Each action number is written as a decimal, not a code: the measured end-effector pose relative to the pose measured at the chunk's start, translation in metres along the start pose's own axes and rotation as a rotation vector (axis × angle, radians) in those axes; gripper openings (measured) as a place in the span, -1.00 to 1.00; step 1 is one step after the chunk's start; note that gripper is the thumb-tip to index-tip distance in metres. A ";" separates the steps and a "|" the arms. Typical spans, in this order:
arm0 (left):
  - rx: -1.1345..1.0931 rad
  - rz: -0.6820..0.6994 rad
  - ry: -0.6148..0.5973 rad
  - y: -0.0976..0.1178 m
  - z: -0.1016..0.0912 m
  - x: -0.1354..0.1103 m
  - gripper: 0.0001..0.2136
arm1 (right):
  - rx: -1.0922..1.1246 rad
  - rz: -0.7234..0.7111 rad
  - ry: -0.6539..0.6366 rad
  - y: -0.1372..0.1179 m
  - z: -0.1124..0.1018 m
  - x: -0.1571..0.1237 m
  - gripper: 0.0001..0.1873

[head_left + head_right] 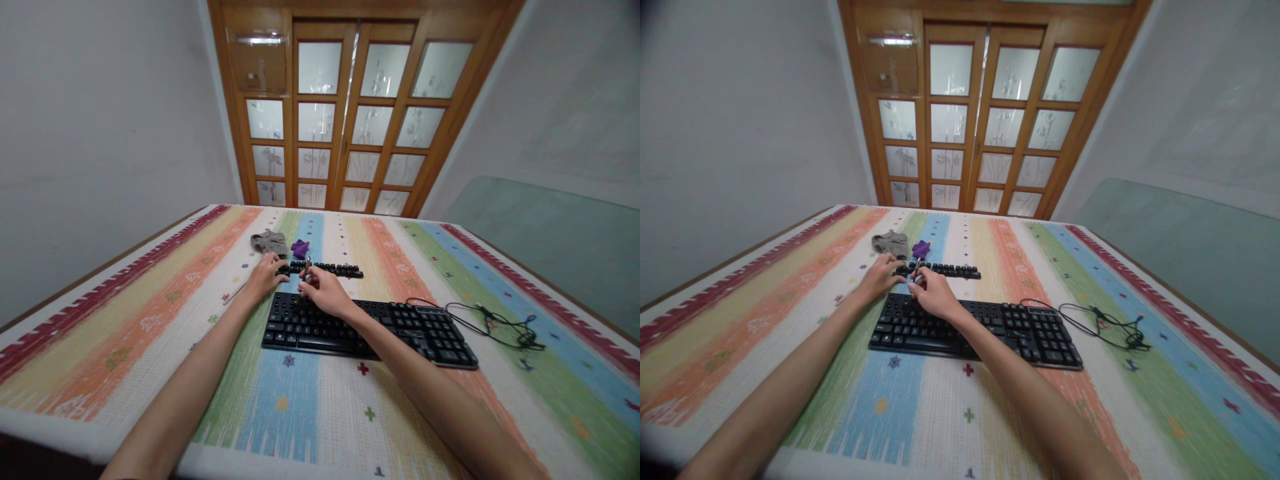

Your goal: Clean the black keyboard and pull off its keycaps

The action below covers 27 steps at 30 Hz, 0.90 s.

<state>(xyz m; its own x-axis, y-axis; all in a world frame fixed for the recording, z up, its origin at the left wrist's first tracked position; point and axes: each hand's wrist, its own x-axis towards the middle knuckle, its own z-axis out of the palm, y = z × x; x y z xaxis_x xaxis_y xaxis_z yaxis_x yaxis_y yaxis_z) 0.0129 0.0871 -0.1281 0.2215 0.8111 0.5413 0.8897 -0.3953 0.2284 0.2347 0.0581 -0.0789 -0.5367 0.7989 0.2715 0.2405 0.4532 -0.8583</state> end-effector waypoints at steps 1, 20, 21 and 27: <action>-0.003 -0.002 0.002 -0.001 -0.001 -0.001 -0.67 | -0.012 -0.013 0.002 -0.001 0.000 -0.001 -0.89; -0.019 -0.056 0.050 -0.010 -0.009 -0.008 -0.62 | -0.048 -0.037 0.046 -0.003 -0.014 -0.013 -0.87; -0.035 -0.059 0.055 -0.009 -0.010 -0.008 -0.62 | -0.047 -0.043 0.048 -0.003 -0.015 -0.013 -0.86; -0.331 -0.109 0.034 0.018 -0.031 0.000 -0.68 | -0.051 -0.118 0.098 0.000 -0.017 -0.012 -0.81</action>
<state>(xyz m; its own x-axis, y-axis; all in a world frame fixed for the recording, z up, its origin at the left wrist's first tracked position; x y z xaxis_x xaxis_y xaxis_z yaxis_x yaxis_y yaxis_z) 0.0169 0.0667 -0.0989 0.1140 0.8433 0.5251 0.7281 -0.4306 0.5334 0.2545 0.0551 -0.0745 -0.4829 0.7725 0.4124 0.2224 0.5637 -0.7955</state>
